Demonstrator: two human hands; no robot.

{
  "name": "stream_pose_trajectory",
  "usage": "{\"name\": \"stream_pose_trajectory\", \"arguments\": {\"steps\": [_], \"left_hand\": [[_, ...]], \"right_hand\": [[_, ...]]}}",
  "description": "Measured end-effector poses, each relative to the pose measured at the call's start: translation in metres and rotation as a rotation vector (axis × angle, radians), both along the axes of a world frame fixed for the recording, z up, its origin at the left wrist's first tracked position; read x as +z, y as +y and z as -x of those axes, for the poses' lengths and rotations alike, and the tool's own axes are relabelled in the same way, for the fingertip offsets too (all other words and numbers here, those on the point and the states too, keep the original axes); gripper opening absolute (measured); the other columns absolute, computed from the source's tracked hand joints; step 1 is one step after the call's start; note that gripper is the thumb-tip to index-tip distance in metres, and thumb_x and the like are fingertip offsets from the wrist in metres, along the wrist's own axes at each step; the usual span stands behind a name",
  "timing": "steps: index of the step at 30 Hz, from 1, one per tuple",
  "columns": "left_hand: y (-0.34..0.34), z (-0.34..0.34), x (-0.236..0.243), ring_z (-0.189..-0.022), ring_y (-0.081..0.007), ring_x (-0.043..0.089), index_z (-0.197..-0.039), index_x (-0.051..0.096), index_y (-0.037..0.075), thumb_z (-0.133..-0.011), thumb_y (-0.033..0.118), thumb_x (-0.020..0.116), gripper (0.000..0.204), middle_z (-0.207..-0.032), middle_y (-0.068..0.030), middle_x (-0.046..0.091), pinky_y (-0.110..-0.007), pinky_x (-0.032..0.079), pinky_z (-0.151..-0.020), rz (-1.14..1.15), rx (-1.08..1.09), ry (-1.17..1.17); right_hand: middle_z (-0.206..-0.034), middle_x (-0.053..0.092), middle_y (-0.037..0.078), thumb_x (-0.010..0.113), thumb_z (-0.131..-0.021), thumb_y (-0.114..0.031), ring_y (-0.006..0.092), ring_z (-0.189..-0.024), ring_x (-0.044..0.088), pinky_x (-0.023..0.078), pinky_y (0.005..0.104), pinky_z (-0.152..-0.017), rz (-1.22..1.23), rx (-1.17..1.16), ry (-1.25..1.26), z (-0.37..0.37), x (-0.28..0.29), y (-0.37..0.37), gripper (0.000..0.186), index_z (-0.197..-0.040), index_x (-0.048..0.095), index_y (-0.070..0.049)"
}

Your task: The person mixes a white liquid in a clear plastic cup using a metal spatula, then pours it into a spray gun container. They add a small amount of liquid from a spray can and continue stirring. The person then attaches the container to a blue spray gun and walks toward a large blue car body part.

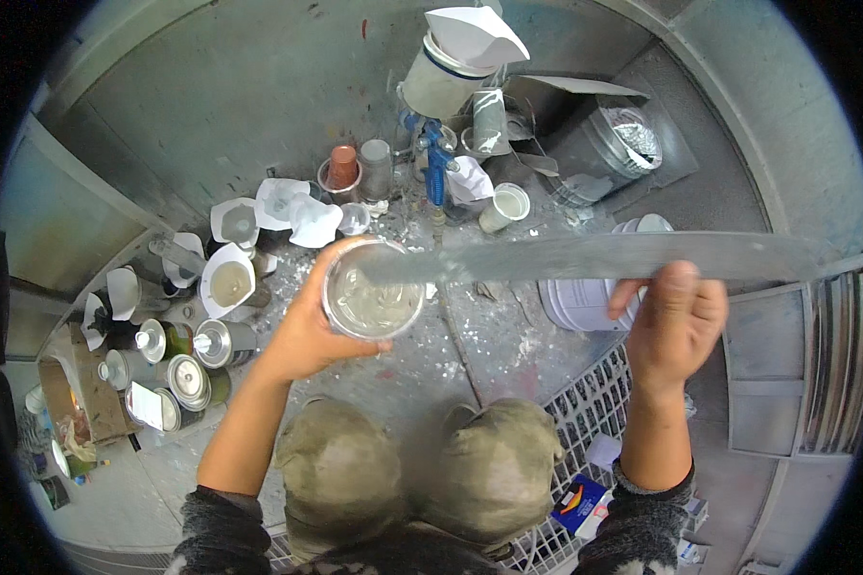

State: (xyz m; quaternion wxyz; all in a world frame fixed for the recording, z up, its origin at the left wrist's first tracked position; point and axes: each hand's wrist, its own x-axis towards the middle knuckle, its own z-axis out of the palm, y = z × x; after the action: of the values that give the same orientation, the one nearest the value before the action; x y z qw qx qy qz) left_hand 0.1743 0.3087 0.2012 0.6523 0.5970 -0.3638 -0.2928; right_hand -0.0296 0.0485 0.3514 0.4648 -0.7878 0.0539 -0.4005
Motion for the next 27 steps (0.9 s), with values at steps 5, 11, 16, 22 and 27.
{"name": "stream_pose_trajectory", "arguments": {"steps": [5,11,16,22,27], "left_hand": [[-0.014,-0.007,0.009,-0.137,-0.0227,0.049,-0.151,0.042,0.008,-0.064,0.008,0.094,0.102,-0.147,-0.0109,0.050,-0.038,0.040,-0.116,0.133,0.105,0.067],[-0.041,-0.021,-0.004,-0.135,-0.0244,0.051,-0.149,0.044,0.008,-0.066,0.014,0.094,0.097,-0.142,-0.0120,0.054,-0.039,0.040,-0.114,0.047,0.138,0.033],[-0.052,-0.031,-0.025,-0.135,-0.0260,0.051,-0.147,0.046,0.008,-0.065,0.017,0.095,0.095,-0.143,-0.0126,0.055,-0.040,0.039,-0.115,0.047,0.132,-0.015],[-0.057,-0.033,-0.045,-0.137,-0.0222,0.049,-0.152,0.041,0.008,-0.068,0.012,0.092,0.098,-0.145,-0.0092,0.052,-0.038,0.037,-0.117,0.035,0.101,0.045],[-0.056,-0.033,-0.052,-0.136,-0.0218,0.049,-0.151,0.042,0.008,-0.067,0.011,0.093,0.098,-0.145,-0.0087,0.053,-0.037,0.037,-0.117,0.024,0.101,0.059]], "right_hand": [[-0.069,0.062,0.016,0.042,-0.113,-0.029,0.0183,-0.055,0.055,0.041,0.0284,-0.047,0.181,0.060,-0.220,0.005,0.037,-0.006,0.040,-0.098,0.059,0.003],[-0.067,0.061,0.013,0.042,-0.112,-0.039,0.0177,-0.055,0.053,0.040,0.0269,-0.047,0.353,-0.037,-0.235,0.015,0.065,-0.010,0.045,-0.101,0.065,-0.001],[-0.071,0.063,0.012,0.041,-0.111,-0.045,0.0178,-0.058,0.055,0.042,0.0281,-0.052,0.575,-0.017,-0.173,0.020,0.094,-0.013,0.049,-0.100,0.066,-0.004],[-0.073,0.065,0.013,0.041,-0.111,-0.047,0.0169,-0.059,0.055,0.042,0.0272,-0.053,0.636,0.076,-0.166,0.016,0.109,-0.017,0.051,-0.101,0.066,-0.003],[-0.072,0.066,0.014,0.040,-0.112,-0.043,0.0163,-0.058,0.056,0.043,0.0275,-0.053,0.697,0.078,-0.135,0.010,0.113,-0.014,0.049,-0.101,0.065,-0.002]]}}
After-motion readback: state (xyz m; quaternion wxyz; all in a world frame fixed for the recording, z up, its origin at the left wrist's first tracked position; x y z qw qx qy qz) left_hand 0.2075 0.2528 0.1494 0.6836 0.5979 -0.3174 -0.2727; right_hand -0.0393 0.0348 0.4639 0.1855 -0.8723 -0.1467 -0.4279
